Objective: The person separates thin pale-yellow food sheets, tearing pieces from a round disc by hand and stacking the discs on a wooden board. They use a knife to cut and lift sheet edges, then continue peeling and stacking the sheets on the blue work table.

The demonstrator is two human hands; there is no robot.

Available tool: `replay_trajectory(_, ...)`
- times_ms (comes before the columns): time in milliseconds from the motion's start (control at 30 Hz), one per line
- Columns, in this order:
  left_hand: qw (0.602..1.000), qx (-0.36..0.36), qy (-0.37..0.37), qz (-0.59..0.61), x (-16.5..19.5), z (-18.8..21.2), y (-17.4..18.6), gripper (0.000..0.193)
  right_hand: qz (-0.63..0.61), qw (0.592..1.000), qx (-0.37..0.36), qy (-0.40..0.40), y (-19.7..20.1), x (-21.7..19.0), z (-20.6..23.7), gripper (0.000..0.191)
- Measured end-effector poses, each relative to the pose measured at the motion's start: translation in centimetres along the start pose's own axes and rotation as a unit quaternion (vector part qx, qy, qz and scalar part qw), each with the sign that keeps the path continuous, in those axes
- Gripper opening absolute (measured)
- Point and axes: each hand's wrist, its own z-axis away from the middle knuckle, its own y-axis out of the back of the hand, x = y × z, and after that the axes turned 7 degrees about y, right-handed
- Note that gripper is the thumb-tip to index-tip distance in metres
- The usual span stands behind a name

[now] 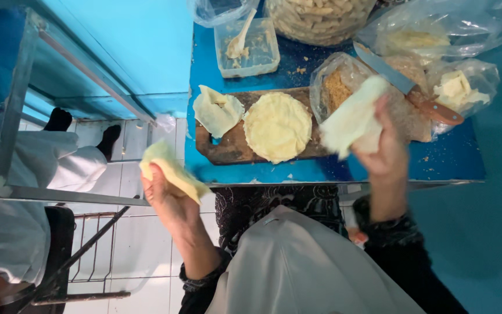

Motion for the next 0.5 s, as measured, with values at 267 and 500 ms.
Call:
replay_trajectory(267, 0.999, 0.001, 0.023, -0.036, -1.1, -0.1, 1.0, 0.022, 0.526, 0.751, -0.226, 0.329, -7.6, 0.9, -4.4, 0.008)
replay_trajectory(500, 0.997, 0.020, 0.036, -0.064, -0.9, 0.5, 0.9, 0.020, 0.723, 0.440, -0.334, 0.414, -9.8, 5.1, 1.2, 0.022)
